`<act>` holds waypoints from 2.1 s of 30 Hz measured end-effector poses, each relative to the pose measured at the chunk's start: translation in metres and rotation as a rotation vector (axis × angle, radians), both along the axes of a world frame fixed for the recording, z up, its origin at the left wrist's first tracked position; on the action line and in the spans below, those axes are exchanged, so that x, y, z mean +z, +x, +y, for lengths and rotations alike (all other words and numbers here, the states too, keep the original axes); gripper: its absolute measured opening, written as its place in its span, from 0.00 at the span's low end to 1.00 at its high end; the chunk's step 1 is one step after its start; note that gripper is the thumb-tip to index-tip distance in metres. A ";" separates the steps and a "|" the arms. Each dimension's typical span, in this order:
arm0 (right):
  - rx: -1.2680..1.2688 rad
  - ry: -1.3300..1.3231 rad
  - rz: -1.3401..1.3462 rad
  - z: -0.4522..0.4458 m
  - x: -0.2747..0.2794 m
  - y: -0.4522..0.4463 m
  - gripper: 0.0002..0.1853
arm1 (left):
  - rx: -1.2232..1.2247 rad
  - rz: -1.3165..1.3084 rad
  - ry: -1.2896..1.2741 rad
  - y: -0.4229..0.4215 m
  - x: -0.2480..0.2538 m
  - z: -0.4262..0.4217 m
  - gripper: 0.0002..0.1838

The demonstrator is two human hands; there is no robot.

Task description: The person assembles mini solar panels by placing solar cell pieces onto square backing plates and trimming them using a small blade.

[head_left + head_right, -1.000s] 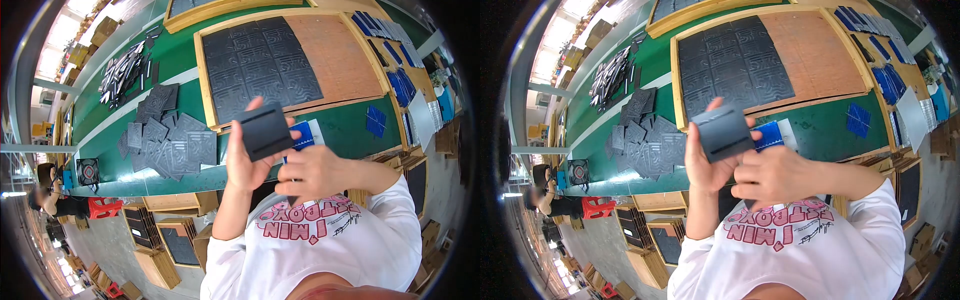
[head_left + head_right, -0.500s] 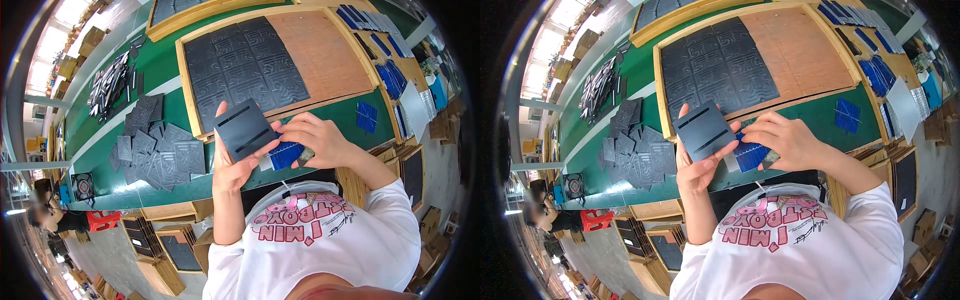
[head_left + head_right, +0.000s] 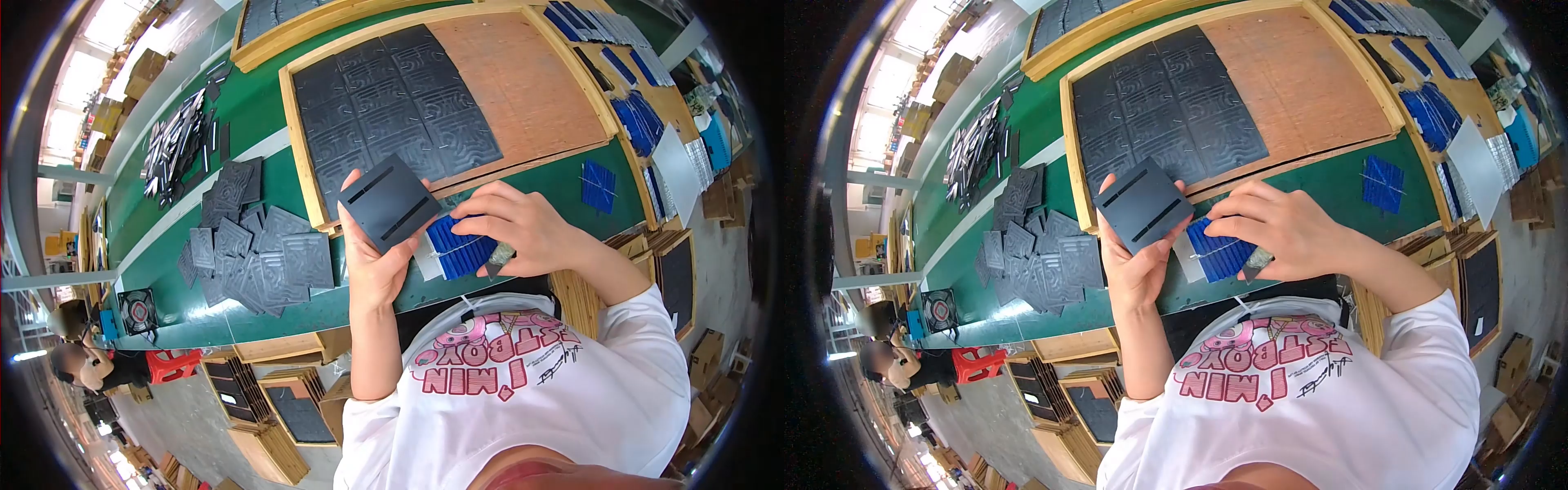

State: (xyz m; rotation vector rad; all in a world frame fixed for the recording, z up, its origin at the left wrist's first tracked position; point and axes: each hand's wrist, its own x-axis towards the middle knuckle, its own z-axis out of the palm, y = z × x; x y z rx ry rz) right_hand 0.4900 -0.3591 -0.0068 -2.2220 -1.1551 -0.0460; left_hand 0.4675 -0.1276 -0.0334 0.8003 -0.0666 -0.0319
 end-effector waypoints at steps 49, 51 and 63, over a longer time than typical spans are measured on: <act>-0.048 0.066 -0.241 0.024 0.044 0.037 0.32 | -0.115 -0.015 0.262 0.005 0.004 -0.012 0.57; -0.040 0.096 -0.244 0.025 0.042 0.039 0.33 | -0.107 -0.018 0.247 0.004 0.004 -0.012 0.57; 0.043 0.200 -0.159 0.028 0.037 0.047 0.38 | -0.143 -0.013 0.089 0.004 0.004 -0.015 0.58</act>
